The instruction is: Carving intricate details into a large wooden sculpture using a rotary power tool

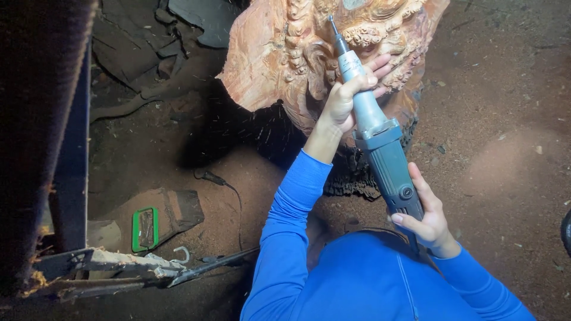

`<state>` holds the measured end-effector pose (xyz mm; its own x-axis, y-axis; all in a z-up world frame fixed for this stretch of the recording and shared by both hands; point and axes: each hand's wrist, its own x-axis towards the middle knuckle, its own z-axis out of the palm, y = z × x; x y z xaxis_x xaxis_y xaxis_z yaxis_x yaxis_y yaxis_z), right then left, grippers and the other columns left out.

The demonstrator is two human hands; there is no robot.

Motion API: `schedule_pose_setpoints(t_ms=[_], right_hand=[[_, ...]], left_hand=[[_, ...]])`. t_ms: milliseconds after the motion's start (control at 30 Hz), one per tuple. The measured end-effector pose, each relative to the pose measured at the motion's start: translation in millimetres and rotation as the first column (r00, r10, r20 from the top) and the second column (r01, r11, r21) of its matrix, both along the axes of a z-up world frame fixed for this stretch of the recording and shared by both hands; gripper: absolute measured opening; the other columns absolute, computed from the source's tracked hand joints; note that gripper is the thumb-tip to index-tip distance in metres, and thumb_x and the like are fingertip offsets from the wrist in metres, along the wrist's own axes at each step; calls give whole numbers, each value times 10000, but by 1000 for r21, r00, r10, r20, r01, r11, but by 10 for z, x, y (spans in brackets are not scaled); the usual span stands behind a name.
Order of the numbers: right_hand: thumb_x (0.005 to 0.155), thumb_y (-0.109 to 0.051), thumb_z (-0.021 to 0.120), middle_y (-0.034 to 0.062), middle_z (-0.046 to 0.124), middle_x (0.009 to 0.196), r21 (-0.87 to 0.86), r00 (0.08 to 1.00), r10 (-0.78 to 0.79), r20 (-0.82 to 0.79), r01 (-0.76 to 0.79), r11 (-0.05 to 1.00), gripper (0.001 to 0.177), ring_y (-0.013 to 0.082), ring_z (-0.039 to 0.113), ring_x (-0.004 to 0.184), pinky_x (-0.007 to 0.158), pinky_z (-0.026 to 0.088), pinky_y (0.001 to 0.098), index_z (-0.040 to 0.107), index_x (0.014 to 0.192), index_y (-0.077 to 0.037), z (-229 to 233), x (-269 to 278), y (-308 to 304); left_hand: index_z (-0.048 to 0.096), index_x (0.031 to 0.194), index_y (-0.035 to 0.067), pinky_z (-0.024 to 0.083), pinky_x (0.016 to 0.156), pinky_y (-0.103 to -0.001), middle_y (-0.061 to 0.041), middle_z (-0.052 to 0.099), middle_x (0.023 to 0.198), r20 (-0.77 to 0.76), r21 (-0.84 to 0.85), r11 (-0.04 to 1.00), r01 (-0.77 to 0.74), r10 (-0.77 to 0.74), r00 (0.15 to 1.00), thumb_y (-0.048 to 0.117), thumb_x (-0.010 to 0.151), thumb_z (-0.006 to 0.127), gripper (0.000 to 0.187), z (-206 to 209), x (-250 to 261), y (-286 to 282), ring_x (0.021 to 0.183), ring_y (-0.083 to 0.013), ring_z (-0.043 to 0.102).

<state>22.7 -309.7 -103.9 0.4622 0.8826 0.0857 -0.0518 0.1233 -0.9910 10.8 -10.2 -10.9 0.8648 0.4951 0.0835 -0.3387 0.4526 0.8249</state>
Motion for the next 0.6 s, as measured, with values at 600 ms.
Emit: schedule_pose_setpoints(t_ms=[600], right_hand=[[730,-105,753,147,576,1422,-26,999,9,45,-8,1000,1082,201,732,761,785,625,338,205,1664,-131,159,31,107]], left_hand=[[628,1346,-46,509,1065,-555,-175,616,1433,65,-88,994,61,-55,996,126,886,719,499,-39,16,128,1337,-312,583]])
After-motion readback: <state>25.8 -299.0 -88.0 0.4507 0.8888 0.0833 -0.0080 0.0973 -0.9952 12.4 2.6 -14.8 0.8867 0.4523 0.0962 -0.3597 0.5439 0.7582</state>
